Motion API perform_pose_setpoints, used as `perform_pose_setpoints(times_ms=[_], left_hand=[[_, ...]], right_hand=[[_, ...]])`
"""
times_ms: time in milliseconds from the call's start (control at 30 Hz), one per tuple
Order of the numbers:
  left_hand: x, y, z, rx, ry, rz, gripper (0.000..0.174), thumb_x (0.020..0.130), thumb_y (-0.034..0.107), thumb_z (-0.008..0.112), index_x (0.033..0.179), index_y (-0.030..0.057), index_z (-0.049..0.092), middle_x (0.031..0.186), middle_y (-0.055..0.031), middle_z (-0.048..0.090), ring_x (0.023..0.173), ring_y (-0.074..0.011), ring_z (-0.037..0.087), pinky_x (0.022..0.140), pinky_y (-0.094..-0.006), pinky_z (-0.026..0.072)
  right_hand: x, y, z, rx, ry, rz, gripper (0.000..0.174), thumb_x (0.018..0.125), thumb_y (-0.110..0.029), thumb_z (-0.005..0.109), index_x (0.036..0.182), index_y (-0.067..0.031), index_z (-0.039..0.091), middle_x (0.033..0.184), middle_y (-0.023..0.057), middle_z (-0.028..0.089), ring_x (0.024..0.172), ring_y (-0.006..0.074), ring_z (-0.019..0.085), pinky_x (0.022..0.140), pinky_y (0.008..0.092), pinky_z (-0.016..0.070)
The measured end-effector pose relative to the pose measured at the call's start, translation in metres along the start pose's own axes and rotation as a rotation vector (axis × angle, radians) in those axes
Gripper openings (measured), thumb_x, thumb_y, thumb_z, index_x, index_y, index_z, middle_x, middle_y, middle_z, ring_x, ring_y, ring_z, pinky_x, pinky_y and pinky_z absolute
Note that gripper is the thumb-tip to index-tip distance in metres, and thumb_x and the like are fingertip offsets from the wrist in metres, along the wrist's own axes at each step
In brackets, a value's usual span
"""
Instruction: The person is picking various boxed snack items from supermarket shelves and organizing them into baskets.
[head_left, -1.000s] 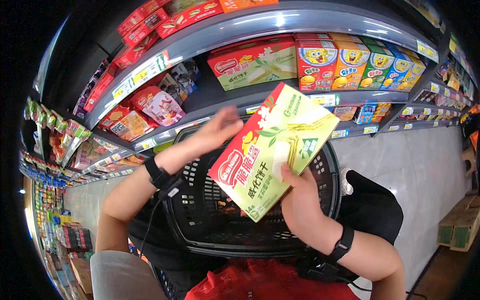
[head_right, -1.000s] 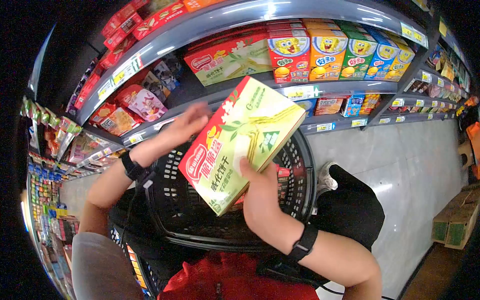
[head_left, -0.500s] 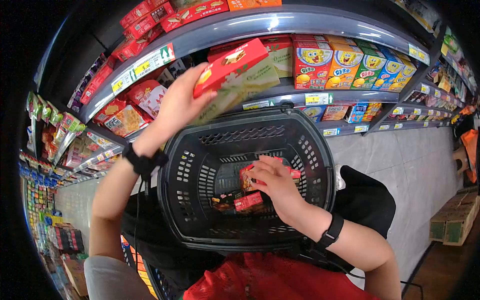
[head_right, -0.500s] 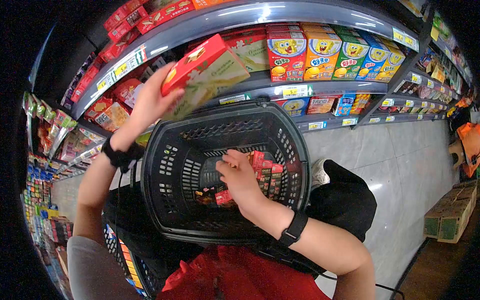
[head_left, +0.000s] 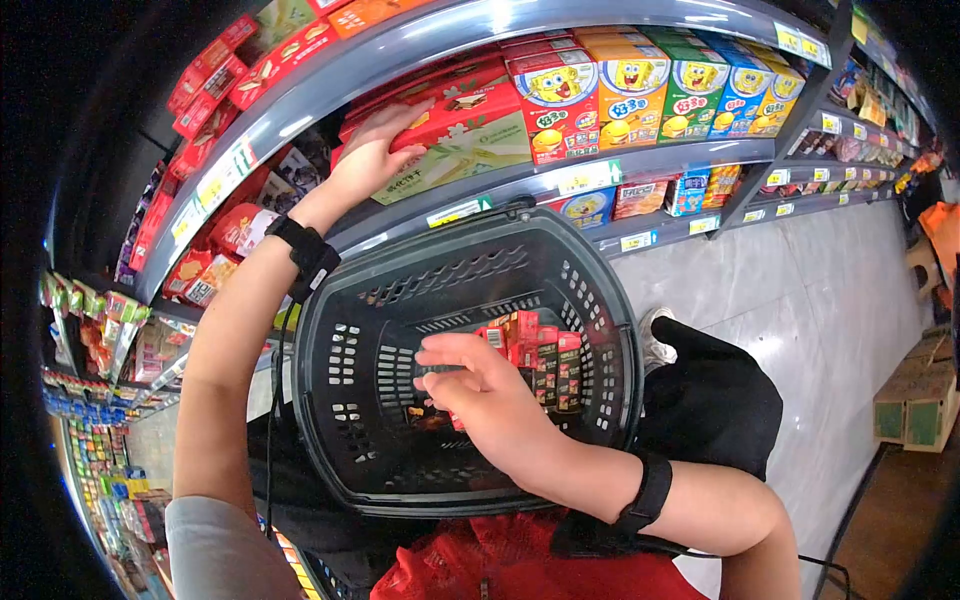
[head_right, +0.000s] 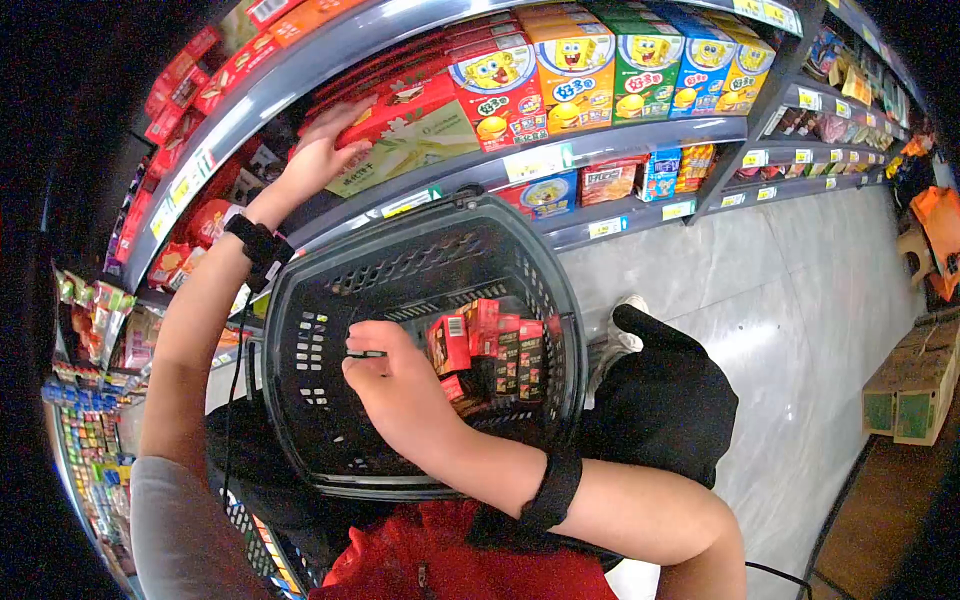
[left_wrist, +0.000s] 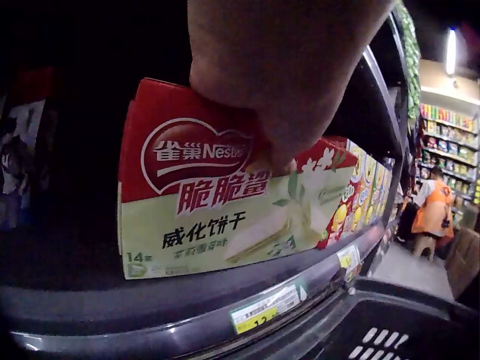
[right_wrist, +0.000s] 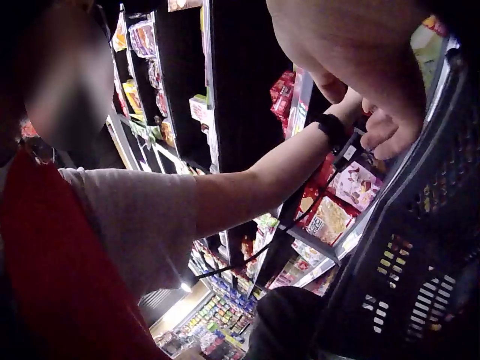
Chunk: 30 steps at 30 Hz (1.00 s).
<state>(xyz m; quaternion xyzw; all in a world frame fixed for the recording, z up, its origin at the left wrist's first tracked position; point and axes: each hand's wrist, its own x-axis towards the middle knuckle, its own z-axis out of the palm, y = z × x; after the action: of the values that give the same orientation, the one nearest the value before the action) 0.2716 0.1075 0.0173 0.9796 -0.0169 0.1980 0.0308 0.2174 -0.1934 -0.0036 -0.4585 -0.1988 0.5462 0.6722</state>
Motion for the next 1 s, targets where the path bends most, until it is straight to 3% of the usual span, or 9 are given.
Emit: perform_pose_setpoints(times_ms=[333, 733, 867, 1000], left_hand=[[0.006, -0.022, -0.002, -0.157, -0.126, 0.001, 0.056, 0.079, 0.021, 0.061, 0.129, 0.0107, 0.039, 0.124, -0.0186, 0.046, 0.114, -0.0329, 0.043, 0.095, -0.0369, 0.0357], [0.003, -0.021, 0.009, 0.083, 0.065, -0.028, 0.046, 0.079, 0.02, 0.059, 0.123, 0.012, 0.048, 0.121, -0.0145, 0.048, 0.112, -0.0323, 0.044, 0.093, -0.0402, 0.0364], [0.003, -0.028, 0.022, 0.157, 0.127, 0.013, 0.047, 0.076, 0.017, 0.059, 0.122, 0.0118, 0.049, 0.119, -0.013, 0.05, 0.11, -0.0317, 0.044, 0.093, -0.0393, 0.0372], [0.005, -0.014, 0.016, 0.276, 0.135, -0.014, 0.055, 0.072, 0.024, 0.063, 0.124, 0.0134, 0.047, 0.122, -0.0133, 0.045, 0.114, -0.0332, 0.041, 0.095, -0.0426, 0.0342]], right_hand=[[0.004, -0.005, -0.001, -0.007, -0.03, 0.02, 0.033, 0.086, -0.01, 0.047, 0.118, -0.005, 0.042, 0.112, 0.0087, 0.049, 0.098, 0.0166, 0.053, 0.075, 0.0255, 0.0415], [0.015, 0.019, -0.008, -0.104, -0.011, 0.091, 0.032, 0.086, -0.01, 0.048, 0.117, -0.004, 0.044, 0.11, 0.0095, 0.051, 0.097, 0.0179, 0.054, 0.079, 0.0282, 0.0433], [0.013, 0.014, -0.005, -0.031, 0.017, 0.14, 0.029, 0.086, -0.009, 0.047, 0.114, -0.0036, 0.047, 0.108, 0.0088, 0.053, 0.097, 0.0179, 0.054, 0.082, 0.0295, 0.0435], [0.015, 0.014, -0.005, -0.065, 0.017, 0.104, 0.027, 0.087, -0.009, 0.047, 0.113, -0.0036, 0.049, 0.107, 0.0073, 0.054, 0.096, 0.0182, 0.054, 0.081, 0.0302, 0.0433]])
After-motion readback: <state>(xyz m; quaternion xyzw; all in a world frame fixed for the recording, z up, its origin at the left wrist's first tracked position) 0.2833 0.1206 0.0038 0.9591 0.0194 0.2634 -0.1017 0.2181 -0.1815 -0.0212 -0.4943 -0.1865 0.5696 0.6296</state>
